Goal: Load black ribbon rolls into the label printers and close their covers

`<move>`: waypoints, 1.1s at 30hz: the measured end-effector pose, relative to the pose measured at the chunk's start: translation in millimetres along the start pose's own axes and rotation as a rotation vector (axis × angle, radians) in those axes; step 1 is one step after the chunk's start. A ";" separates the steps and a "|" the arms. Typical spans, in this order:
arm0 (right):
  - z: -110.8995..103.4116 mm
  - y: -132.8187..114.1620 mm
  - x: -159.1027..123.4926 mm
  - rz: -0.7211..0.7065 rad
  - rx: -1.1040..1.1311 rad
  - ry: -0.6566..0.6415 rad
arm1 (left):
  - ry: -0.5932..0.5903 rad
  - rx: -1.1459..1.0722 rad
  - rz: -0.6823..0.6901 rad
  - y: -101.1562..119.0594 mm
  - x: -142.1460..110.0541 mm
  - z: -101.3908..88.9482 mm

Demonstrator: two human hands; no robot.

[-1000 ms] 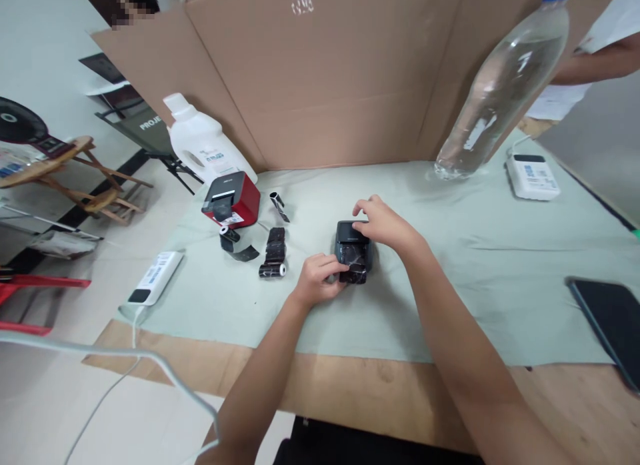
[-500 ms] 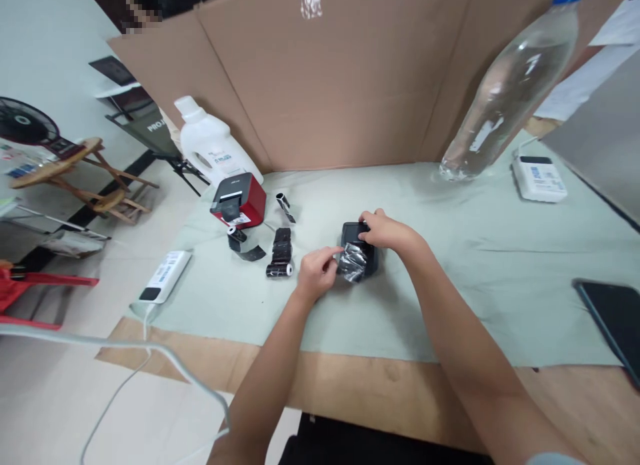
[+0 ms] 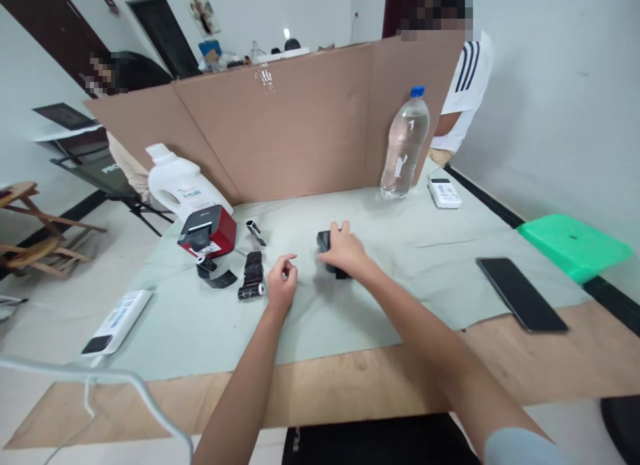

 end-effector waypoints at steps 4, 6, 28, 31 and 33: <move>-76.1 83.9 17.5 -0.036 -0.059 0.145 | -0.040 0.004 -0.015 2.2 0.7 4.2; -112.8 122.7 26.5 -0.059 -0.106 0.256 | -0.064 0.009 -0.016 3.6 1.1 6.7; 19.1 -21.1 50.2 -0.492 -0.042 0.176 | 0.539 0.069 -0.172 -38.0 54.0 -139.0; 81.6 -113.2 59.4 -0.646 0.277 -0.025 | 0.615 0.061 -0.468 -119.4 90.7 -188.0; 125.1 -164.5 73.2 -0.613 0.468 -0.170 | 0.528 -0.104 -0.760 -179.8 111.1 -192.3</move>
Point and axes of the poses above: each hand's wrist, its own x-axis towards the middle knuckle, its own z-axis out of the palm, y = z × x, the point moved 6 cm from there along x, towards the middle knuckle, and after that the axes turned 13 degrees about x, right-handed, at the moved point
